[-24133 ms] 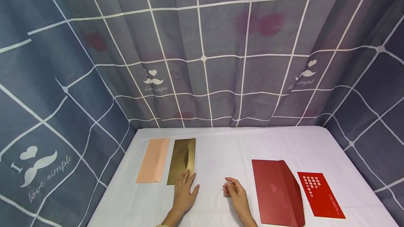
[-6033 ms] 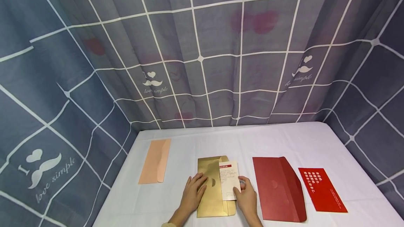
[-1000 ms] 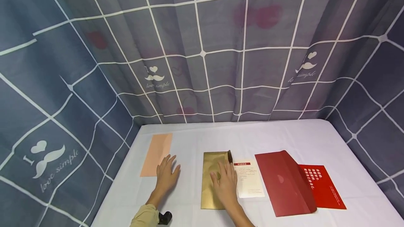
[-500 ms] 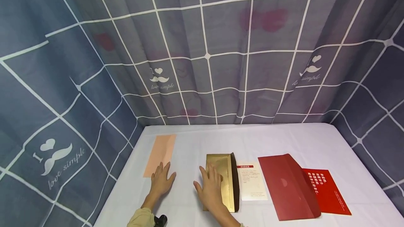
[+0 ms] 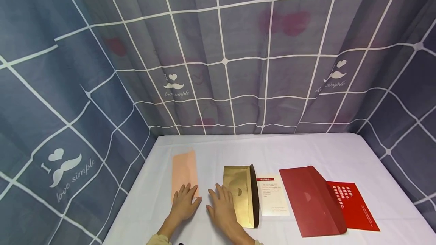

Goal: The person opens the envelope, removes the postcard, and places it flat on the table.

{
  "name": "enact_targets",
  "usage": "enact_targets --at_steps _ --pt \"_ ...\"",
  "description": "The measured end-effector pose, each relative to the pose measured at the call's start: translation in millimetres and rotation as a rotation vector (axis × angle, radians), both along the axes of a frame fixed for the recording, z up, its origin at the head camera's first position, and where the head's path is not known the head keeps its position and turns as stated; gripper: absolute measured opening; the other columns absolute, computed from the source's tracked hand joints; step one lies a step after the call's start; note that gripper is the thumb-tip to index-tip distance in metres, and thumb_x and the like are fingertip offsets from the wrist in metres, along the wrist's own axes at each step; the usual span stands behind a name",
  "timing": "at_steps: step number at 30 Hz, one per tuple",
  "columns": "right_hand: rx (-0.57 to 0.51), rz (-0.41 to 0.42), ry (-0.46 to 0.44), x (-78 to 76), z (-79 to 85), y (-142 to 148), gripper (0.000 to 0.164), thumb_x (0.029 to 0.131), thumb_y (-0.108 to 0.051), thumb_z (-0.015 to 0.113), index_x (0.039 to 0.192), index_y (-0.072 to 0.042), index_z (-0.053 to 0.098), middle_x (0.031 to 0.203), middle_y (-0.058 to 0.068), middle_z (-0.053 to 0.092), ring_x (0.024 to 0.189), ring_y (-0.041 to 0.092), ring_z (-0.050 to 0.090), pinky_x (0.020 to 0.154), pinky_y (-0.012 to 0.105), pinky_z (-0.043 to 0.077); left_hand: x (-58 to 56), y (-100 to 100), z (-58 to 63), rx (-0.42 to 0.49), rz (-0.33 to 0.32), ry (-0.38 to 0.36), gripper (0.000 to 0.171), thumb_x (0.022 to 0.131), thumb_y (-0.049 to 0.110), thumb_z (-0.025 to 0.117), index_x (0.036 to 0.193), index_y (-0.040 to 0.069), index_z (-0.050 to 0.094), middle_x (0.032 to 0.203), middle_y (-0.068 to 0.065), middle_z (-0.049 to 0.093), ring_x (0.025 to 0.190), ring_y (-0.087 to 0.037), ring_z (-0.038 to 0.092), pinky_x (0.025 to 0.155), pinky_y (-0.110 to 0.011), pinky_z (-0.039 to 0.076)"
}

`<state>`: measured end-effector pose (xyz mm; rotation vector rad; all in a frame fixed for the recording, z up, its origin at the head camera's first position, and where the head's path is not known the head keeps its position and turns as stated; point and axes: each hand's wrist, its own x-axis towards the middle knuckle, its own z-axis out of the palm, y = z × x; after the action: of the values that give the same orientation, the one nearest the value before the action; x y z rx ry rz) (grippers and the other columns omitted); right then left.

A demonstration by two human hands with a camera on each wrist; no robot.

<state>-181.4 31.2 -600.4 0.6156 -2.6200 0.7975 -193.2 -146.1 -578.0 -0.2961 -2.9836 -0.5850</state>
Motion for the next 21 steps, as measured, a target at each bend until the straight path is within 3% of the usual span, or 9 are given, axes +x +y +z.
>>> enact_targets --at_steps 7,13,17,21 --pt "0.05 0.063 -0.028 1.0 -6.5 -1.0 0.053 0.085 -0.028 0.07 0.13 -0.005 0.053 0.133 0.024 0.046 0.122 0.043 0.044 0.099 0.06 0.035 20.3 10.7 9.7 -0.033 -0.125 -0.036 0.049 0.09 0.028 0.062 0.129 0.0 0.054 0.135 -0.028 0.047 0.124 -0.053 0.037 0.094 -0.074 0.025" --pt "0.017 0.182 -0.019 -2.7 -10.3 -0.8 0.058 0.084 -0.028 0.071 0.133 -0.004 0.05 0.132 0.021 0.048 0.121 0.037 0.046 0.098 0.058 0.037 25.6 11.9 19.1 -0.031 -0.153 -0.073 0.042 0.09 0.024 0.062 0.126 0.001 0.058 0.127 -0.017 0.058 0.119 -0.046 0.047 0.096 -0.073 0.024" --pt "0.024 0.208 0.018 -5.0 -13.9 -5.0 0.053 0.085 -0.025 0.069 0.13 -0.002 0.052 0.129 0.02 0.052 0.118 0.036 0.049 0.095 0.058 0.039 21.3 10.6 19.9 0.071 -0.202 -0.078 0.035 0.093 0.024 0.06 0.119 0.001 0.064 0.117 -0.013 0.065 0.111 -0.044 0.055 0.094 -0.074 0.026" --pt "0.023 0.189 0.01 -7.1 -15.6 -10.9 0.051 0.086 -0.02 0.065 0.132 -0.001 0.052 0.13 0.018 0.053 0.119 0.036 0.049 0.097 0.058 0.038 16.1 7.3 15.6 0.229 -0.278 -0.104 0.031 0.095 0.023 0.058 0.116 0.002 0.066 0.117 -0.013 0.065 0.107 -0.039 0.059 0.092 -0.062 0.04"
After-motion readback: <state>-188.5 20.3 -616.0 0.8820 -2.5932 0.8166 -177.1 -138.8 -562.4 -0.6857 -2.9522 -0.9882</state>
